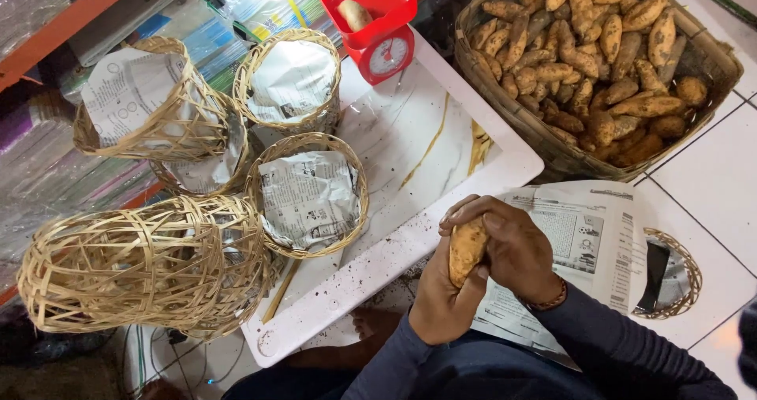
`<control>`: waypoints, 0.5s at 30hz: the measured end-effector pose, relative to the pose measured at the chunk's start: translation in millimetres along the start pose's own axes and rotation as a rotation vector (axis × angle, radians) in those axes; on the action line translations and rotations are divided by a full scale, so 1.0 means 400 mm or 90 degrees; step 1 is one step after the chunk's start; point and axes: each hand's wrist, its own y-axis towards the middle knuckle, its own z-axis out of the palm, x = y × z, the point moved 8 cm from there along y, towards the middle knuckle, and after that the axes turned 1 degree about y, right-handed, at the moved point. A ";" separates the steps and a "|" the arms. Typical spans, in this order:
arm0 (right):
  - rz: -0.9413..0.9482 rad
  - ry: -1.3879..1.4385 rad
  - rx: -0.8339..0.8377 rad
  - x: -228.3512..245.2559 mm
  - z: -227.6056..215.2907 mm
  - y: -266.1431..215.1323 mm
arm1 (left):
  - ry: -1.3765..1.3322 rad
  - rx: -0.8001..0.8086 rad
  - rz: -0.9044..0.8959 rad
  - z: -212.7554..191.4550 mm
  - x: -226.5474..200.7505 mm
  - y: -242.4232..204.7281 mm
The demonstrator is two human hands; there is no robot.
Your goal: Inspecting sweet potatoes for quality and sorting them into smaller baskets lined with newspaper.
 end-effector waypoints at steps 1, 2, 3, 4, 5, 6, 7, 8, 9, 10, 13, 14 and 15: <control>-0.014 -0.008 -0.014 0.000 -0.007 0.000 | -0.004 0.012 0.004 0.002 -0.006 0.006; -0.014 -0.005 -0.016 -0.009 -0.013 0.003 | -0.002 0.014 0.001 0.006 0.001 -0.001; 0.030 0.069 -0.046 -0.031 -0.027 0.008 | 0.007 0.008 -0.013 0.007 0.013 -0.005; 0.074 0.144 -0.075 -0.054 -0.040 0.011 | 0.017 0.002 -0.028 0.008 0.025 -0.009; 0.070 0.144 -0.078 -0.053 -0.045 0.007 | 0.017 0.007 -0.027 0.009 0.020 -0.006; 0.038 0.121 -0.054 -0.042 -0.043 0.004 | -0.007 0.007 -0.032 0.008 0.016 -0.004; 0.009 0.098 -0.027 -0.033 -0.038 0.002 | -0.029 0.003 -0.037 0.006 0.012 -0.002; 0.008 0.099 -0.028 -0.024 -0.031 0.000 | -0.028 0.004 -0.037 0.005 0.015 -0.002; -0.047 -0.053 -0.028 0.002 -0.023 -0.004 | -0.057 0.011 -0.050 0.007 0.022 -0.004; -0.102 -0.204 -0.030 0.028 -0.012 -0.009 | -0.086 0.017 -0.064 0.009 0.029 -0.007; -0.223 -0.381 -0.081 0.065 -0.011 -0.022 | -0.107 0.024 -0.101 0.012 0.060 -0.021; -0.223 -0.381 -0.083 0.059 -0.017 -0.020 | -0.106 0.026 -0.101 0.011 0.052 -0.017; -0.283 -0.420 -0.081 0.069 -0.015 -0.027 | -0.108 0.031 -0.097 0.011 0.042 -0.014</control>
